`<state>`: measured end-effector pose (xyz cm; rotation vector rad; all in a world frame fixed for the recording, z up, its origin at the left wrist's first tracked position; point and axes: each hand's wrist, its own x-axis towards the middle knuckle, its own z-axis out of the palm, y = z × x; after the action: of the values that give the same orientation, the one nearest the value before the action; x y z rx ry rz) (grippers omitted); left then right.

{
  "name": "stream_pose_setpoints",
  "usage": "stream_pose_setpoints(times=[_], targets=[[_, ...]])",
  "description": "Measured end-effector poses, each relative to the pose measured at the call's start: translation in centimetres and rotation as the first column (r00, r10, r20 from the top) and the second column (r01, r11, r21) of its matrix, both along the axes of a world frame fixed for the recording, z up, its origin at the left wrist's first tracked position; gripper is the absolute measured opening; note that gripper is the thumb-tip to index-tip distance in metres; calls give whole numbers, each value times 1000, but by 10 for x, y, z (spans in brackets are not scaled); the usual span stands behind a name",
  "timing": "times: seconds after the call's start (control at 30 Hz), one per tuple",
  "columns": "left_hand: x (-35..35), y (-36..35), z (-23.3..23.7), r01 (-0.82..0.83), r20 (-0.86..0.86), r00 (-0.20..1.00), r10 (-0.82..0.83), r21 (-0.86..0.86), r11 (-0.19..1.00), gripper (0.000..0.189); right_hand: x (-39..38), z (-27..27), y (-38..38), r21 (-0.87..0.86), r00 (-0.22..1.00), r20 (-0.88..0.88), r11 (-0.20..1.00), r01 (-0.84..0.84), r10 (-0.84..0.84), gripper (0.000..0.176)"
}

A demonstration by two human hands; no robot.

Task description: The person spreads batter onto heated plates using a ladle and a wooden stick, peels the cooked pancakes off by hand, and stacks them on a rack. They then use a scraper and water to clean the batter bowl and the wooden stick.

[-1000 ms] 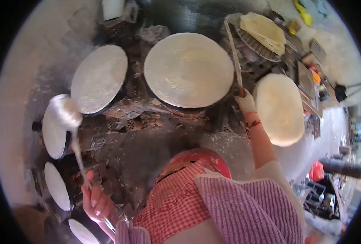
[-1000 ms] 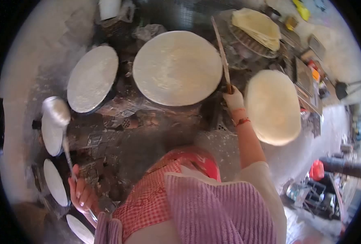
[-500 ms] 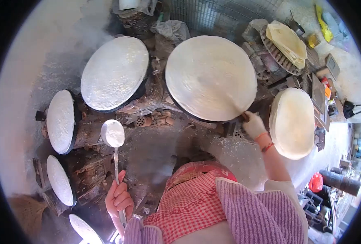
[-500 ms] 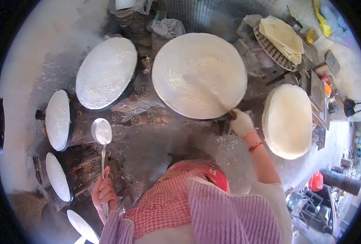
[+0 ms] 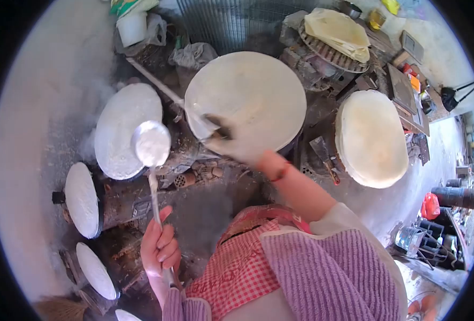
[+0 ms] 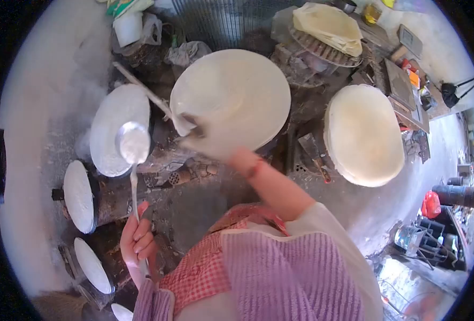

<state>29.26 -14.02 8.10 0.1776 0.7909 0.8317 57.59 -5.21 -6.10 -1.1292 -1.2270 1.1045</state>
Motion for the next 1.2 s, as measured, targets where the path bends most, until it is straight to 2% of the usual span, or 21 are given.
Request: stream_pose_setpoints(times=[0.03, 0.07, 0.1, 0.17, 0.23, 0.37, 0.43, 0.47, 0.5, 0.57, 0.67, 0.77, 0.8, 0.83, 1.0, 1.03, 1.07, 1.1, 1.13, 1.17, 1.2], targets=[[18, 10, 2, 5, 5, 1000, -5, 11, 1000, 41, 36, 25, -22, -166, 997, -76, 986, 7, -20, 56], [35, 20, 3, 139, -36, 990, -137, 69, 988, 40, 70, 49, -47, -328, 988, -151, 945, -9, -43, 56], [53, 28, 3, 270, -90, 961, -261, 113, 956, 39, 93, 42, -68, -366, 970, -115, 917, 157, -212, 53], [97, 49, 0, 400, -92, 915, -392, 94, 912, 37, 131, 14, -106, -458, 875, -160, 820, 343, -456, 51], [141, 74, -19, 529, -54, 848, -527, 95, 843, 33, 157, -6, -144, -530, 839, -161, 763, 370, -519, 49], [244, 104, -57, 615, -387, 754, -530, 134, 777, 28, 163, -34, -170, -447, 824, -51, 751, 487, -565, 46], [284, 107, -79, 601, -516, 725, -456, 151, 785, 29, 164, -39, -165, -374, 821, -7, 762, 528, -571, 43], [297, 106, -90, 596, -521, 725, -450, 148, 789, 29, 166, -33, -161, -389, 840, 121, 754, 530, -528, 43], [306, 104, -101, 582, -582, 716, -386, 194, 789, 30, 170, -25, -157, -393, 848, 113, 760, 517, -518, 43], [311, 104, -111, 562, -649, 698, -302, 237, 792, 32, 175, -15, -142, -428, 857, 437, 774, 467, -275, 45], [302, 99, -114, 494, -660, 712, -241, 226, 839, 34, 174, -25, -113, -314, 873, 433, 869, 382, -227, 45], [284, 98, -108, 373, -602, 778, -180, 213, 903, 26, 165, -39, -84, -229, 845, 506, 917, 326, -174, 42], [279, 99, -106, 334, -554, 814, -175, 201, 921, 20, 160, -28, -76, -322, 821, 561, 885, 336, -108, 40], [274, 98, -104, 296, -503, 848, -167, 187, 937, 16, 156, -29, -69, -321, 820, 564, 887, 331, -102, 40], [259, 98, -96, 162, -370, 922, -110, 111, 981, 15, 141, -35, -60, -288, 778, 628, 923, 256, -20, 39], [255, 97, -94, 148, -343, 932, -114, 76, 986, 15, 141, -19, -68, -291, 774, 633, 923, 252, -12, 39], [247, 96, -93, 144, -335, 936, -111, 75, 987, 15, 144, 2, -80, -427, 916, 399, 876, 225, -41, 41], [241, 96, -91, 173, -333, 933, -139, 75, 982, 15, 146, 16, -92, -544, 985, 141, 823, 161, -100, 43], [235, 97, -88, 199, -330, 930, -164, 76, 977, 15, 148, -3, -109, -541, 984, 150, 825, 164, -97, 43], [231, 98, -86, 190, -318, 935, -155, 80, 979, 15, 150, -41, -130, -415, 951, 86, 857, 306, -298, 44], [227, 97, -83, 221, -313, 930, -190, 65, 973, 15, 148, -45, -136, -295, 882, -11, 844, 448, -472, 44]])
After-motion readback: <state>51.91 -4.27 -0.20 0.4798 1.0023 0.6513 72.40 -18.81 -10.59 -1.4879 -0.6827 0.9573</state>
